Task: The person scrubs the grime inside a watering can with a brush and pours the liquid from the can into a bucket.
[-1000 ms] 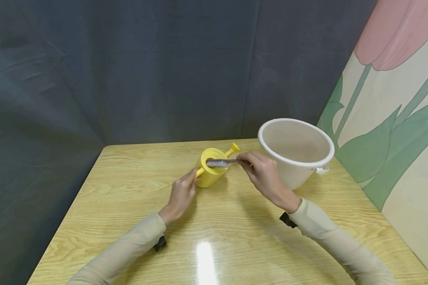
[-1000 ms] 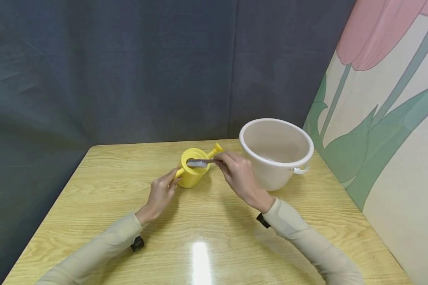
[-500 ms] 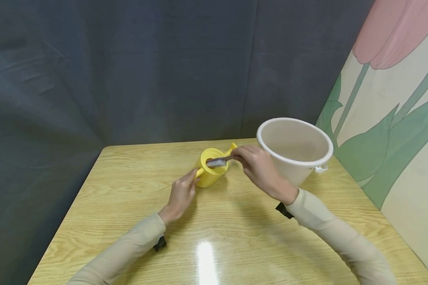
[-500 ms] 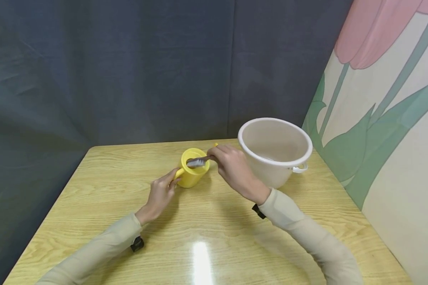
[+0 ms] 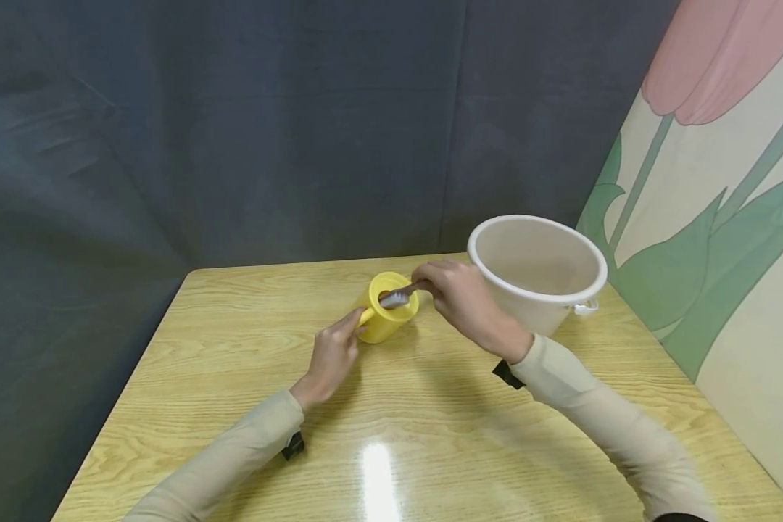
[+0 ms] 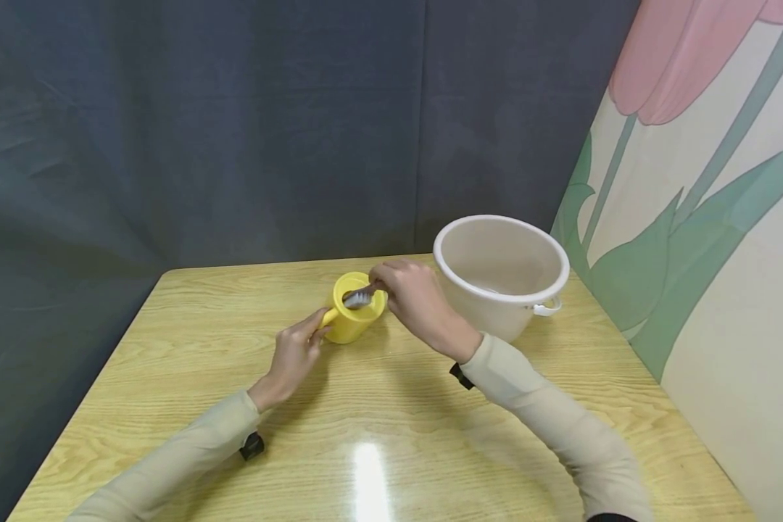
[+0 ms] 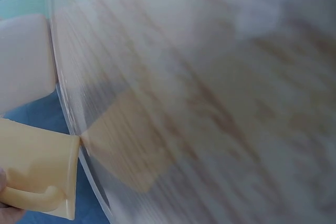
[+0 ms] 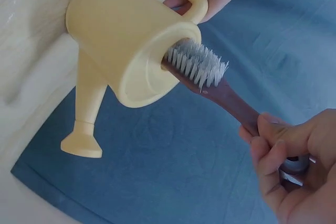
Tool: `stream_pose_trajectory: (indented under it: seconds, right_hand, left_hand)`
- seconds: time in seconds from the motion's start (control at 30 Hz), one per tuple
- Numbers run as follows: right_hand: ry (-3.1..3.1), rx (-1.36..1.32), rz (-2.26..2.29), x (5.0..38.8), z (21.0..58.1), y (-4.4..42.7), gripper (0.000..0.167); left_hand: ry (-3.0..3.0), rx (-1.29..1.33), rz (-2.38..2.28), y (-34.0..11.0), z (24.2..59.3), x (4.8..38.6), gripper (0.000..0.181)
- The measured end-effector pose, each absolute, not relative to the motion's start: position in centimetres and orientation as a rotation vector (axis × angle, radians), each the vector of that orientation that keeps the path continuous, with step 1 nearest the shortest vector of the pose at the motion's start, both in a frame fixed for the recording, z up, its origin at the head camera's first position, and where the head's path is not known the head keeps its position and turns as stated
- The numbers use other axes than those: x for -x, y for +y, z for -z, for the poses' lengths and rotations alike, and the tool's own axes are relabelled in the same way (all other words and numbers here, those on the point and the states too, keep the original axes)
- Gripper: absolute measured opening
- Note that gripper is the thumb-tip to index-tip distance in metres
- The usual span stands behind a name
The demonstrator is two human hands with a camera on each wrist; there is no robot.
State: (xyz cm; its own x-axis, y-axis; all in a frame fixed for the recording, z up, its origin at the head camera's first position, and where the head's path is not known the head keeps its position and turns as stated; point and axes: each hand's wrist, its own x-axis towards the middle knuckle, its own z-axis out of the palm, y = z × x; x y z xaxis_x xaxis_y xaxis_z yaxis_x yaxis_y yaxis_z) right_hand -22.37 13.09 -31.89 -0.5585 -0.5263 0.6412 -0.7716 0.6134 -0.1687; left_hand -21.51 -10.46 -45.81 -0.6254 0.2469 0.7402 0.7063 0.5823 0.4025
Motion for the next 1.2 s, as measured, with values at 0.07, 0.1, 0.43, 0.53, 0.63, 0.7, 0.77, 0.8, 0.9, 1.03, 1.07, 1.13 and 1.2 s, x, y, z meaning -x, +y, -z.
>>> stream_pose_trajectory:
  seconds: [0.07, 0.1, 0.43, 0.53, 0.63, 0.7, 0.77, 0.8, 0.9, 1.03, 1.07, 1.13, 1.2]
  right_hand:
    - [-2.320, -1.007, -0.607, 22.6, 32.0, 13.0, 0.010]
    - [-2.329, -1.003, -0.616, 22.7, 32.1, 12.9, 0.010]
    - [-2.348, -0.995, -0.680, 24.0, 33.4, 11.8, 0.008]
    - [-2.344, -1.005, -0.702, 24.3, 33.9, 11.4, 0.008]
    - [-2.352, -1.000, -0.705, 24.6, 34.4, 11.1, 0.007]
    - [-2.358, -0.992, -0.704, 24.8, 34.8, 10.9, 0.007]
    - [-2.368, -0.994, -0.712, 24.8, 35.2, 10.7, 0.007]
    - [-2.377, -0.997, -0.717, 24.9, 35.4, 10.6, 0.007]
    - [-2.404, -1.015, -0.741, 24.9, 35.8, 10.3, 0.007]
    - [-2.430, -1.030, -0.776, 24.8, 36.1, 10.2, 0.004]
    - [-2.435, -1.032, -0.785, 24.7, 36.1, 10.2, 0.004]
    - [-2.452, -1.029, -0.797, 24.6, 36.0, 10.3, 0.004]
    - [-2.472, -1.030, -0.817, 24.5, 35.7, 10.4, 0.007]
  left_hand:
    - [-2.176, 0.759, 0.933, -10.5, 45.8, 21.5, 0.051]
    - [-2.177, 0.763, 0.937, -10.5, 45.8, 21.5, 0.052]
    - [-2.167, 0.774, 0.959, -10.6, 45.7, 21.4, 0.053]
    - [-2.165, 0.774, 0.965, -10.6, 45.6, 21.5, 0.054]
    - [-2.182, 0.779, 0.977, -10.6, 45.5, 21.4, 0.055]
    - [-2.200, 0.776, 0.981, -10.6, 45.5, 21.4, 0.054]
    - [-2.208, 0.774, 0.980, -10.6, 45.5, 21.4, 0.054]
    - [-2.209, 0.771, 0.976, -10.6, 45.5, 21.4, 0.054]
    - [-2.192, 0.772, 0.968, -10.5, 45.6, 21.5, 0.054]
    - [-2.168, 0.790, 0.956, -10.4, 45.7, 21.6, 0.053]
    - [-2.168, 0.791, 0.950, -10.4, 45.8, 21.6, 0.053]
    - [-2.171, 0.789, 0.939, -10.4, 45.8, 21.7, 0.054]
    - [-2.174, 0.781, 0.931, -10.4, 45.9, 21.7, 0.056]
